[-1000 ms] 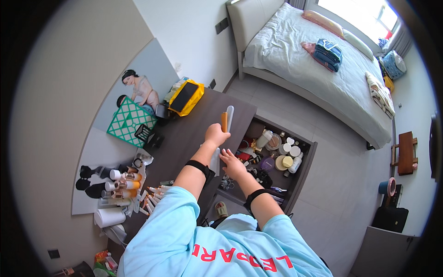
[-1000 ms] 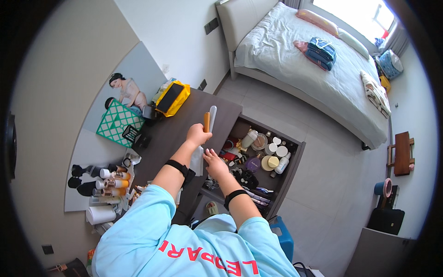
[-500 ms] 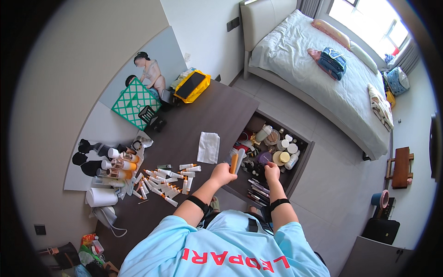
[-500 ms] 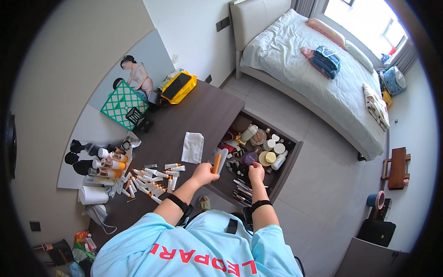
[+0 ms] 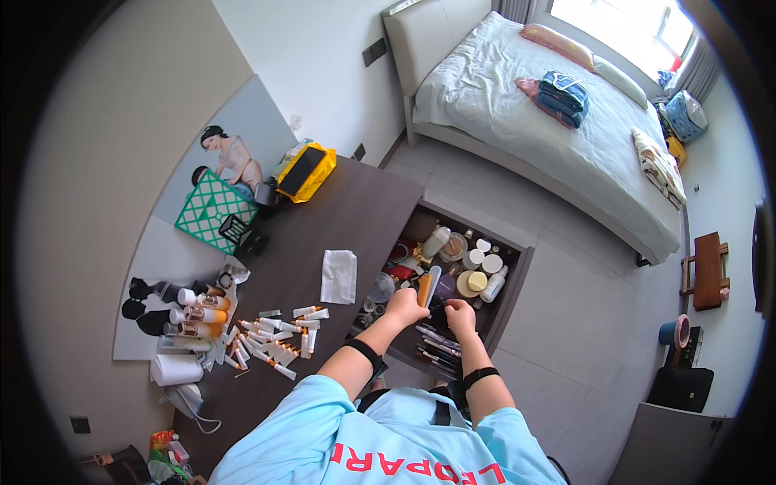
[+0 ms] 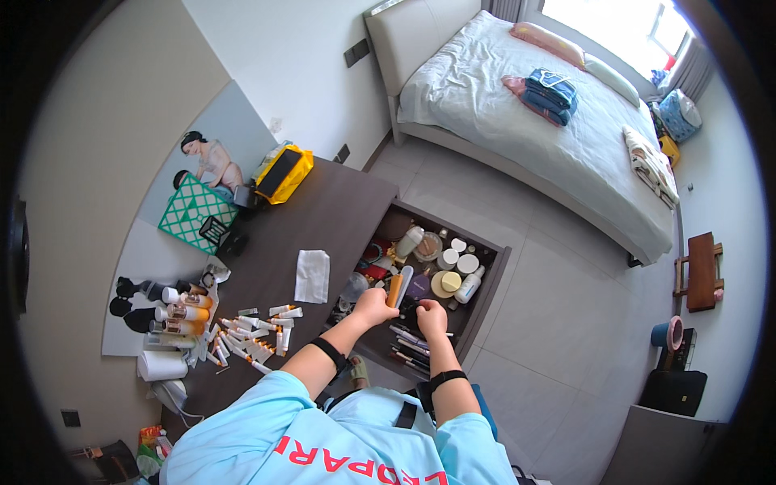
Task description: Organizing and tidying various skincare tubes, jars, and face masks on a desk and in drawers.
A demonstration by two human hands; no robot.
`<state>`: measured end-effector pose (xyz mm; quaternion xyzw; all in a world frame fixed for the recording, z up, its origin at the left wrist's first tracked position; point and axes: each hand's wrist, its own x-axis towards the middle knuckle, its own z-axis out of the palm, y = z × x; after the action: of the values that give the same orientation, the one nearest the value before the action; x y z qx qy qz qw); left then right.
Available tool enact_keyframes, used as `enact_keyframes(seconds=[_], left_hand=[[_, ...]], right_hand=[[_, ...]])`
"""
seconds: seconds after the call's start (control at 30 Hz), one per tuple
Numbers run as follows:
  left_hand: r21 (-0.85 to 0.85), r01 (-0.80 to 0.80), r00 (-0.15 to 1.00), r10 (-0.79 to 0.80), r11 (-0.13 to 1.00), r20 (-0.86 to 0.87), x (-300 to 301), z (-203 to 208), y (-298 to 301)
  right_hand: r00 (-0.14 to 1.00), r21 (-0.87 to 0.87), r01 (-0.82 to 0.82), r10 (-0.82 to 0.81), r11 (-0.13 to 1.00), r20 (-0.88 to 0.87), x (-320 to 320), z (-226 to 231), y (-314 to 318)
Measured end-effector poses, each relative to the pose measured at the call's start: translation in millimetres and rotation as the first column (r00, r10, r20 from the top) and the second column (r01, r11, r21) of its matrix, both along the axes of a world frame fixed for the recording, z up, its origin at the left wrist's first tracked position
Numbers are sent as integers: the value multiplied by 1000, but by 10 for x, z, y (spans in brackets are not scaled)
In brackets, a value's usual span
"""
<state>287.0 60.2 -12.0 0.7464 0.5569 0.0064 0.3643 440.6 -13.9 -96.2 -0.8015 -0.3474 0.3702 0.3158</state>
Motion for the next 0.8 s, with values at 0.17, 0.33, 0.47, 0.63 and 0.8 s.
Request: enact_keyframes(seconds=[0.17, 0.33, 0.47, 0.63, 0.8], left_hand=[[29, 55, 985, -49, 998, -163, 441, -263, 157], [-113, -63, 969, 34, 992, -246, 743, -356, 155], [-158, -159, 967, 122, 975, -223, 809, -451, 168], [-355, -289, 957, 269, 889, -107, 783, -369, 144], [-366, -258, 952, 300, 894, 62, 557, -174, -94]], right_hand=[[981, 10, -1, 3, 1000, -194, 57, 147, -146], [977, 36, 13, -5, 999, -215, 288, -83, -222], [980, 10, -36, 37, 999, -194, 331, -76, -152], [987, 10, -108, 108, 994, -117, 272, 118, -34], [960, 224, 84, -19, 971, -280, 138, -16, 112]])
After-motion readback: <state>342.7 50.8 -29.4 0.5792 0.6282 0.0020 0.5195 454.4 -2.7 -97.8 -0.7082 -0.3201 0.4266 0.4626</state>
